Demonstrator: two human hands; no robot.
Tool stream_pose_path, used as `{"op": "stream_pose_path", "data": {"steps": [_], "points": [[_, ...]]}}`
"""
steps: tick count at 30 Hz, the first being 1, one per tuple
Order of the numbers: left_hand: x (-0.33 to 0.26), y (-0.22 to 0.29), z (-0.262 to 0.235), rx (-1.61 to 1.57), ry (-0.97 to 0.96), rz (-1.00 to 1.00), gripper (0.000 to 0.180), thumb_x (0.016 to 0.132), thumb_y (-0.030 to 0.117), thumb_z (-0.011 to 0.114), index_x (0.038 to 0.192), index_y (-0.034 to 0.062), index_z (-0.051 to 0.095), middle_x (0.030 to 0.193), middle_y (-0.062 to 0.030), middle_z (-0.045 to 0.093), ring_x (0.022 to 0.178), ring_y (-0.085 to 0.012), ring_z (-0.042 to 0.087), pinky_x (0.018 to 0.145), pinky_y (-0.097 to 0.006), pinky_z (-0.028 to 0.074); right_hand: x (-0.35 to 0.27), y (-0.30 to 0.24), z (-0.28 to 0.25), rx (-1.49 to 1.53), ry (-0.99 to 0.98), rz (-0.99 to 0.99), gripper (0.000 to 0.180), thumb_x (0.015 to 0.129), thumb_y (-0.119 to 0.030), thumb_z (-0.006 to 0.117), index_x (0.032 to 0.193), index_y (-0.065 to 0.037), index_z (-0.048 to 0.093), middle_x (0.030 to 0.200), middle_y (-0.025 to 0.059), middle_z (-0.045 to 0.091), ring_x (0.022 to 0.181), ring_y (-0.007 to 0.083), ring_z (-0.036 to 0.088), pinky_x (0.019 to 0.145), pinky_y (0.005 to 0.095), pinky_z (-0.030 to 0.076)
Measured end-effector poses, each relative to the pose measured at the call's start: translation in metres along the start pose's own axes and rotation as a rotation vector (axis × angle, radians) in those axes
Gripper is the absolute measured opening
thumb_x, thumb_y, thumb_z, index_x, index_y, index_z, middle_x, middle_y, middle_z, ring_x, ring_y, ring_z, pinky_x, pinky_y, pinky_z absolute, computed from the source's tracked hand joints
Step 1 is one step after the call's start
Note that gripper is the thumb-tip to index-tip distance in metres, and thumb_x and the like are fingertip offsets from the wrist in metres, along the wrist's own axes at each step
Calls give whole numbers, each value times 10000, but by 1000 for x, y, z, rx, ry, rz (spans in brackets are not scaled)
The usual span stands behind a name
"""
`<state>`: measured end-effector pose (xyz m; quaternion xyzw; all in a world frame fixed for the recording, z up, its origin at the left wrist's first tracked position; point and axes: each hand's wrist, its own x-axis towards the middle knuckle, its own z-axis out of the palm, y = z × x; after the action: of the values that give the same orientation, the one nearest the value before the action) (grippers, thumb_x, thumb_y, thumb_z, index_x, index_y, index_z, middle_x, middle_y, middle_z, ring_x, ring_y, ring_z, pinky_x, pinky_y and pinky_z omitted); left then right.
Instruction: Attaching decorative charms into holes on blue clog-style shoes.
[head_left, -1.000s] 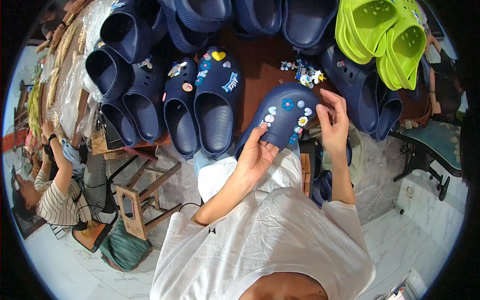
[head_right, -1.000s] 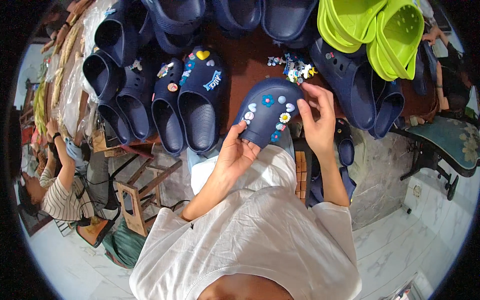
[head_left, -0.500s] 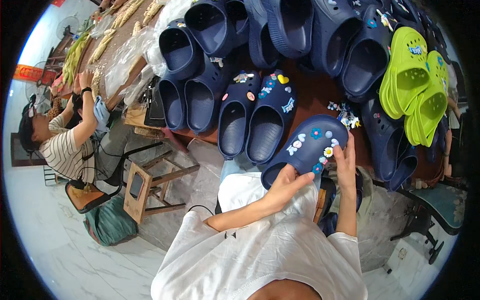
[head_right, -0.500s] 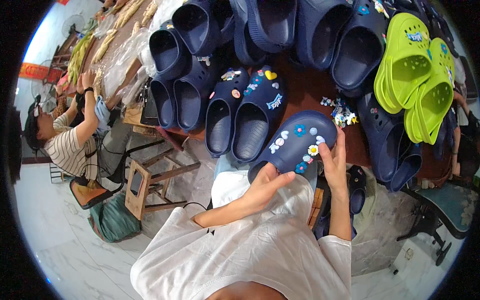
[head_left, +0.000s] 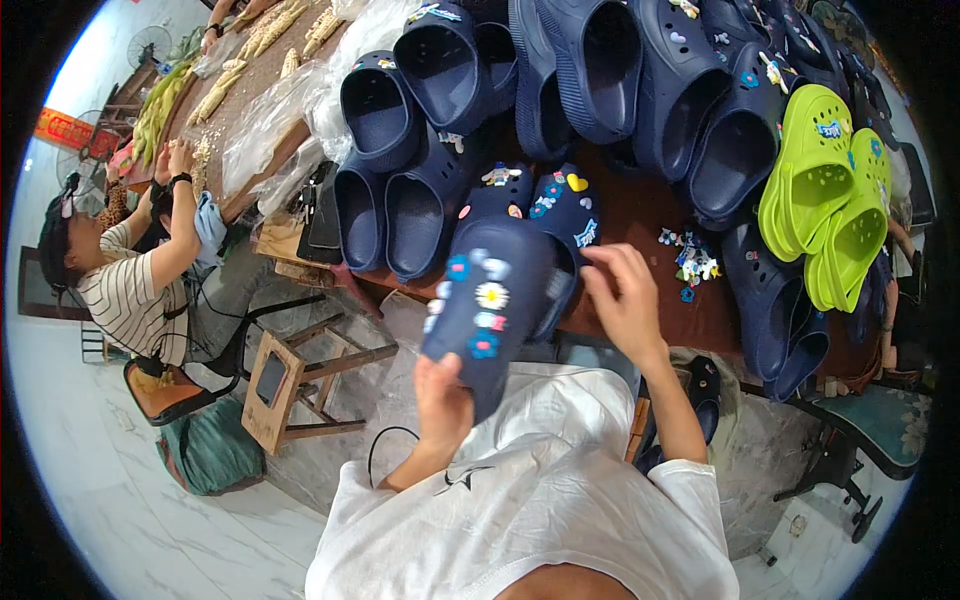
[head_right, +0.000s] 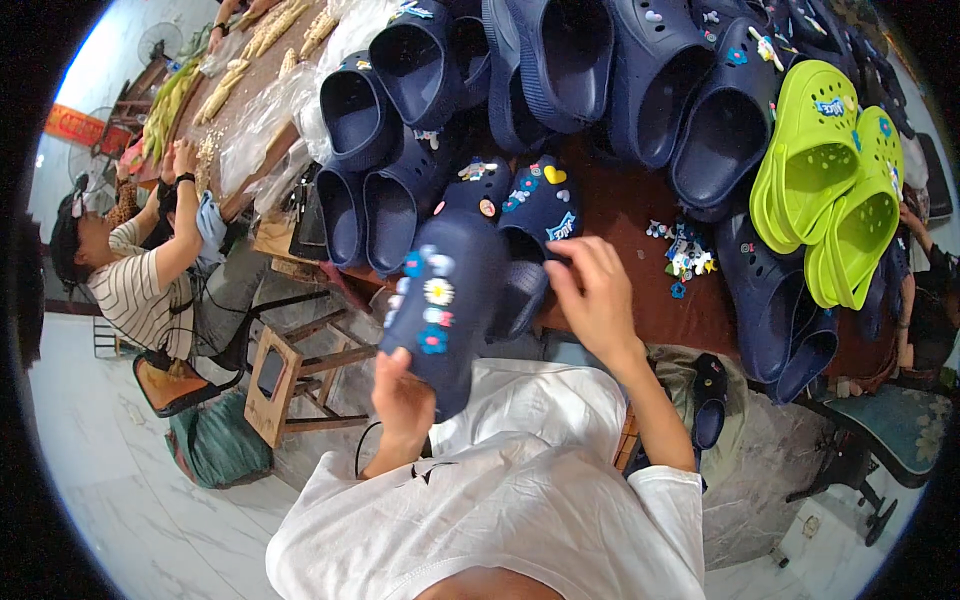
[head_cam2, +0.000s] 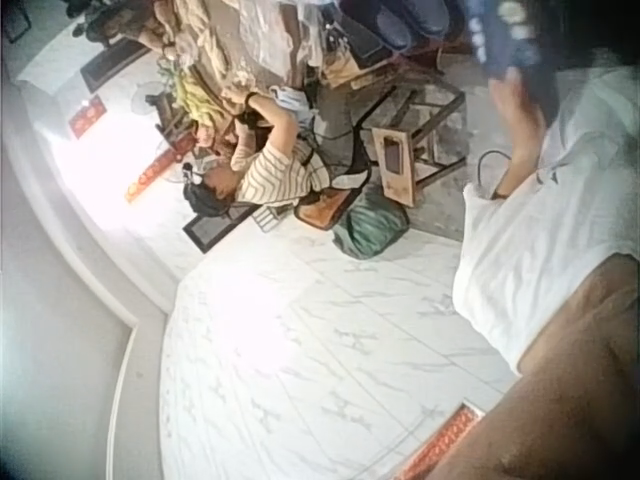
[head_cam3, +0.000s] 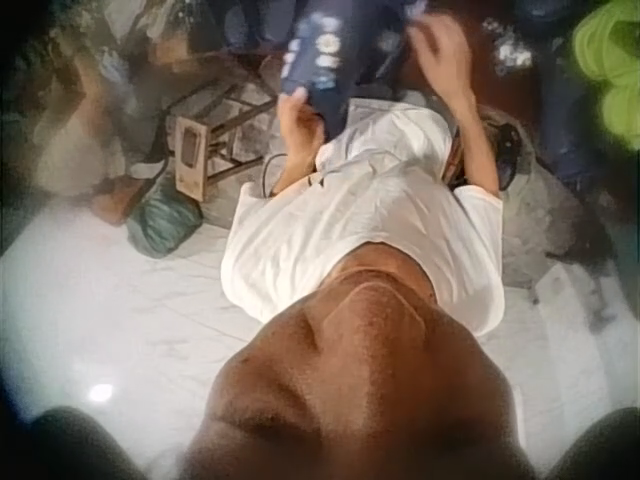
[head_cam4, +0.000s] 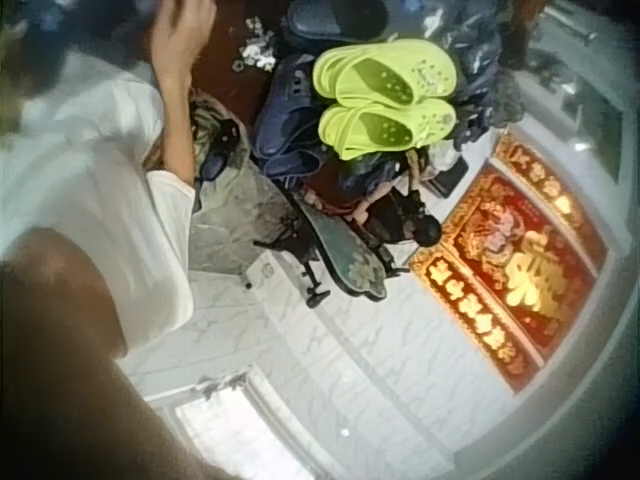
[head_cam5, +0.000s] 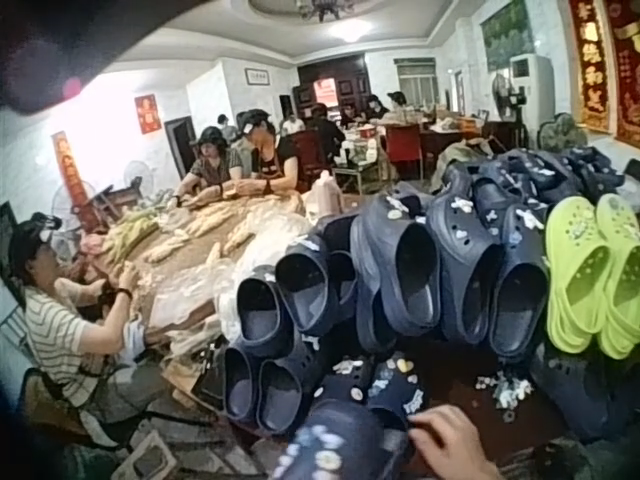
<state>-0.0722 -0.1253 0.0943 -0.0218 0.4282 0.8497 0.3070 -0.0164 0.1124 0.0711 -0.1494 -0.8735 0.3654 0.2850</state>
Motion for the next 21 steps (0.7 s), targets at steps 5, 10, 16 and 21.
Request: {"op": "stream_pose_path", "data": {"steps": [5,10,16,21], "points": [[17,11,-32,25,246,243,415,928,243,506,1269,6,494,1253,-125,576,1174,-234,549,1018,-412,410,42,-13,53,-275,-75,-238,434,772,-258,737,1137,-70,599,966,102,578,932,278,533,819,402,392],[30,16,-36,43,276,263,383,910,217,544,1217,-9,508,1176,-116,600,1084,-203,587,945,-360,460,68,-9,95,-430,-104,-210,416,695,-308,790,943,-51,576,915,108,587,887,287,538,792,414,397],[34,21,-57,63,281,297,433,921,266,536,1250,-14,508,1204,-126,613,1106,-218,596,962,-374,460,68,-3,106,-414,-24,-250,234,686,-141,704,852,-58,562,822,101,567,831,285,540,725,408,409],[39,26,-67,79,403,356,412,923,277,538,1219,-10,527,1157,-119,641,1066,-204,620,958,-360,465,64,-2,101,-319,94,-282,179,688,-125,655,818,-63,549,763,89,552,771,280,535,680,397,401]]}}
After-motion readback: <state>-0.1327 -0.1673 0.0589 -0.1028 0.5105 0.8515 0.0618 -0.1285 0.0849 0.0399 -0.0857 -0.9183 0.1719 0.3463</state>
